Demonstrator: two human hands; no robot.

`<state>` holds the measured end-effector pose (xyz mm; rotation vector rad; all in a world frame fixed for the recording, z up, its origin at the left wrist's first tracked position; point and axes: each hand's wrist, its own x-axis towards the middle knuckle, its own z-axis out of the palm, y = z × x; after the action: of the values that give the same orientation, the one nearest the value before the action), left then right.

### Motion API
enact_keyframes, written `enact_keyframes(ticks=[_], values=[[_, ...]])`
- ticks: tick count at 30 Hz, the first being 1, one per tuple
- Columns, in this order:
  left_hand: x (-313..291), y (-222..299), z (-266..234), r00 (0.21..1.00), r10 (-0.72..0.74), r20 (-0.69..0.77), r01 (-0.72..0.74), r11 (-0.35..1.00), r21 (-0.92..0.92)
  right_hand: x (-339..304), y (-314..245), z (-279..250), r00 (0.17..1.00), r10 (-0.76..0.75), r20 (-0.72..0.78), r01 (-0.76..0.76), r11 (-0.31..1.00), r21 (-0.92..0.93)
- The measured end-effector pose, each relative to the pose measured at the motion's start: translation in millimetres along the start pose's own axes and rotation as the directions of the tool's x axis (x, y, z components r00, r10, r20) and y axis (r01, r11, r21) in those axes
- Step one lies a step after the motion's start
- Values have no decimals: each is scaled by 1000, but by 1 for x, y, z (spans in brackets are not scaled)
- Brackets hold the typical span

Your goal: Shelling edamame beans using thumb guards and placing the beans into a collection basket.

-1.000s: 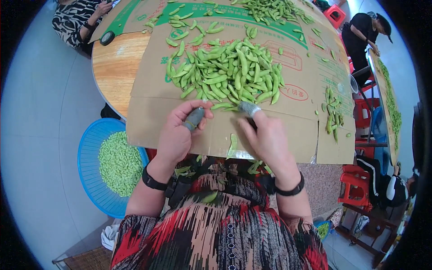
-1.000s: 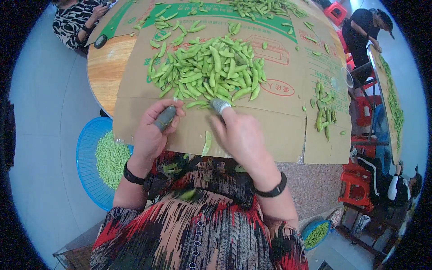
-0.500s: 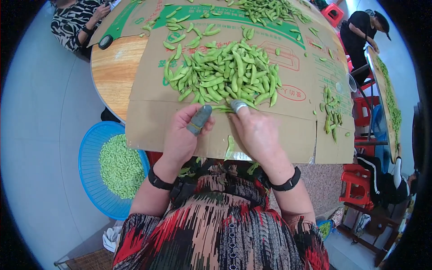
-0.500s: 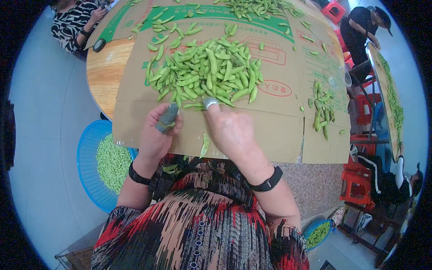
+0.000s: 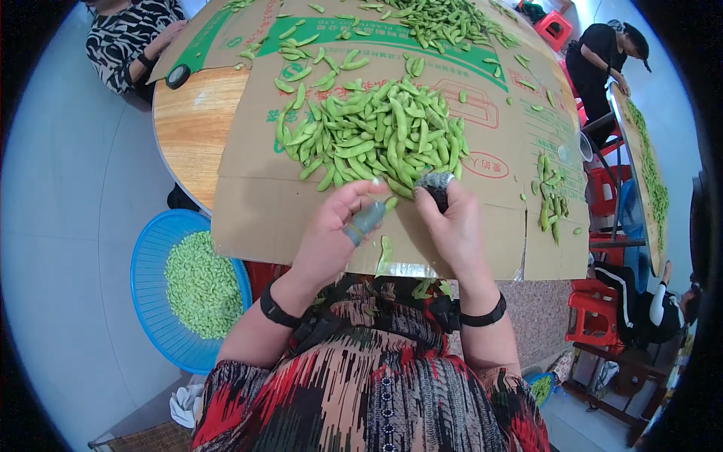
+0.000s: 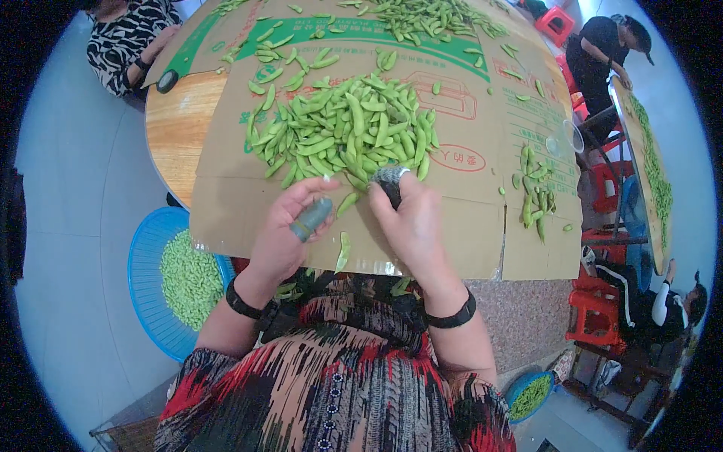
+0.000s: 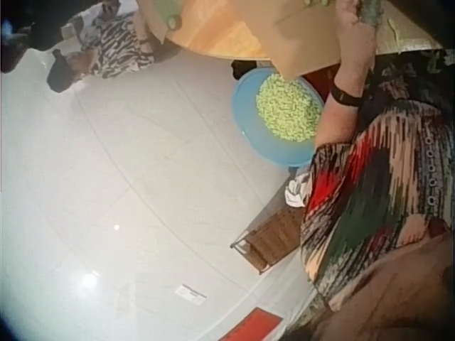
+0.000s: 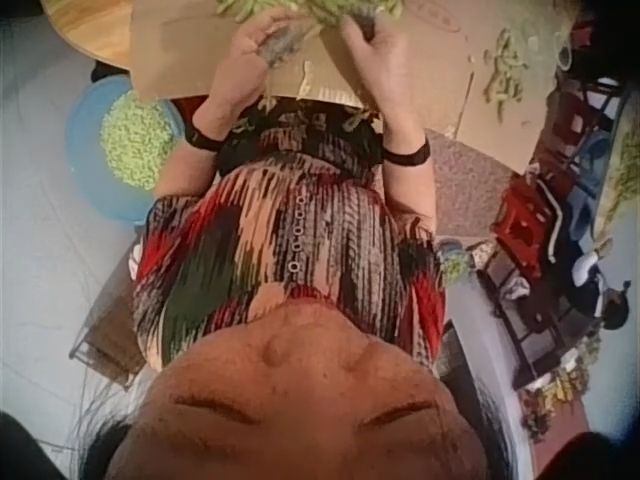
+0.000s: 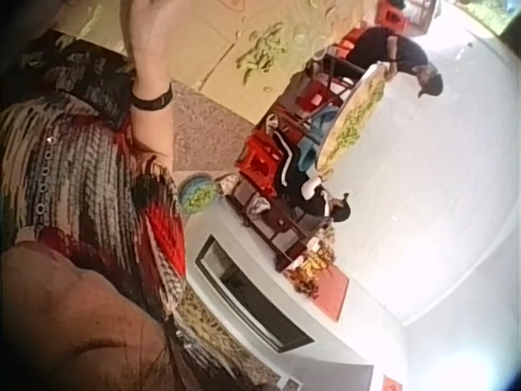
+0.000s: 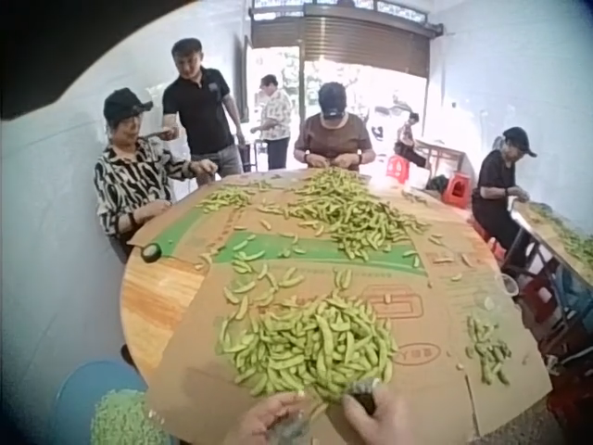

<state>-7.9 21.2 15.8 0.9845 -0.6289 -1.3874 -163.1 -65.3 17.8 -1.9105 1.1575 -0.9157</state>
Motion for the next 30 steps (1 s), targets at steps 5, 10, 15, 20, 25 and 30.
enact_keyframes(ticks=[5,10,15,20,25,30], values=[[7,-7,-5,989,148,-21,-143,979,147,1,-3,-16,940,291,176,-339,843,417],[5,8,11,879,390,273,-428,398,811,-7,-16,-22,906,253,339,-383,833,400],[12,-4,6,992,116,52,-127,934,335,-11,-18,-14,946,171,276,-276,871,407],[15,-6,-3,991,131,0,-131,991,13,-21,-19,-12,765,155,625,-554,652,517],[13,-13,-4,963,261,-62,-232,927,294,-22,-22,-10,737,119,665,-550,676,490],[10,-11,3,965,244,-95,-185,893,410,-27,-19,-5,777,120,618,-477,753,454]])
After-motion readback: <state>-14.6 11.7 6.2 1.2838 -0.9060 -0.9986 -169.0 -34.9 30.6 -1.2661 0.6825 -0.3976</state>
